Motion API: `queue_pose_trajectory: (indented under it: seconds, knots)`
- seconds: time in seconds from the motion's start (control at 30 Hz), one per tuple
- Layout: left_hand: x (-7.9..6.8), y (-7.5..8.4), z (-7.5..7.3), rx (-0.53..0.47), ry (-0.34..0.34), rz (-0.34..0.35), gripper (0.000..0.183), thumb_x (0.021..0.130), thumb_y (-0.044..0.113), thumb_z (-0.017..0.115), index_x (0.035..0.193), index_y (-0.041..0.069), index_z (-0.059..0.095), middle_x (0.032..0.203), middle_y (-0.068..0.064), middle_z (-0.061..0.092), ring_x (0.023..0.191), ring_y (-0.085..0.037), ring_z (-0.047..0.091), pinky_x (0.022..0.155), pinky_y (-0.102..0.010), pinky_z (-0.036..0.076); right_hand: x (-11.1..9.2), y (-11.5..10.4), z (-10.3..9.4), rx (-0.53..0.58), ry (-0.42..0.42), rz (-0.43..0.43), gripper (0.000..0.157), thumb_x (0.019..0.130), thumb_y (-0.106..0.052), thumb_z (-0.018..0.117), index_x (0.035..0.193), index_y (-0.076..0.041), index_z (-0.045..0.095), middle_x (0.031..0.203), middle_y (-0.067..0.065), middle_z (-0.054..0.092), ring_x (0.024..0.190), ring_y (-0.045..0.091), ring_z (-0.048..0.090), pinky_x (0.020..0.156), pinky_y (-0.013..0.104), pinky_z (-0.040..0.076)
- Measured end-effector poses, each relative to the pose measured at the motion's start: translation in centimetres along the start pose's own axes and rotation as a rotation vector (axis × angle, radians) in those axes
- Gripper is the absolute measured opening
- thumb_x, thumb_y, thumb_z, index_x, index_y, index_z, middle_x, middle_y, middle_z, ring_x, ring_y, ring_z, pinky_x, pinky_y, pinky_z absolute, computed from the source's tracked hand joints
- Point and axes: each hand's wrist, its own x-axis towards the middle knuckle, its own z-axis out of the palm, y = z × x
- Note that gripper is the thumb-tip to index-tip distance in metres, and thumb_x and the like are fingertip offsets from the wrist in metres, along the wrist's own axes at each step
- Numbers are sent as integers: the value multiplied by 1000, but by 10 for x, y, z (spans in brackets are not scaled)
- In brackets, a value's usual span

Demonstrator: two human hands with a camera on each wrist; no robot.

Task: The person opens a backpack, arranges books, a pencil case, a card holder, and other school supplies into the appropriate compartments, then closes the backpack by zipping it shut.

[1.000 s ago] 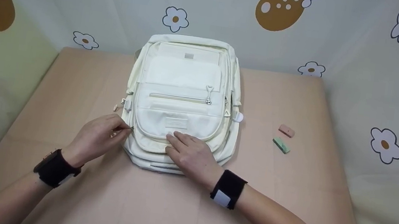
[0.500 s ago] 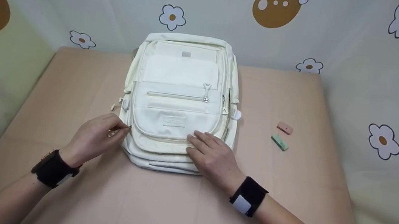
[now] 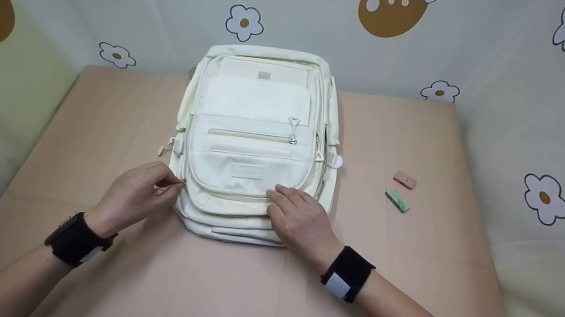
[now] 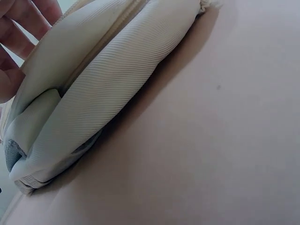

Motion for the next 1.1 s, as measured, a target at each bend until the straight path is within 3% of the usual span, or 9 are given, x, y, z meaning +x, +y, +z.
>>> queue_pose_trajectory:
  seconds: [0.2, 0.43, 0.73, 1.1]
  knots:
    - [-5, 8, 3, 10, -5, 30, 18, 84, 4, 77, 82, 14, 62, 79, 7, 60, 72, -11, 56, 62, -30, 49, 3, 1, 1, -7, 5, -5, 10, 91, -3, 58, 86, -8, 64, 113, 7, 74, 109, 27, 70, 85, 42, 58]
    - [-10, 16, 6, 7, -20, 72, 17, 85, 6, 79, 84, 14, 64, 79, 9, 62, 70, -10, 56, 61, -28, 49, -1, 2, 2, 3, -30, -8, 12, 95, -6, 58, 89, -8, 67, 117, 8, 73, 113, 27, 69, 86, 43, 58]
    - [-10, 11, 6, -17, -29, 6, 14, 87, 6, 77, 87, 15, 68, 83, 8, 64, 75, -10, 59, 66, -31, 52, -9, 4, -5, 68, -64, -1, 9, 95, -11, 68, 101, -9, 74, 131, 9, 68, 122, 28, 63, 95, 46, 54]
    - [-10, 11, 4, -24, -53, -43, 6, 89, 9, 75, 88, 13, 71, 85, 7, 66, 79, -12, 62, 70, -33, 53, -30, 15, -21, 109, -40, 29, 23, 101, -16, 62, 118, -7, 76, 135, 11, 65, 125, 30, 62, 93, 47, 54]
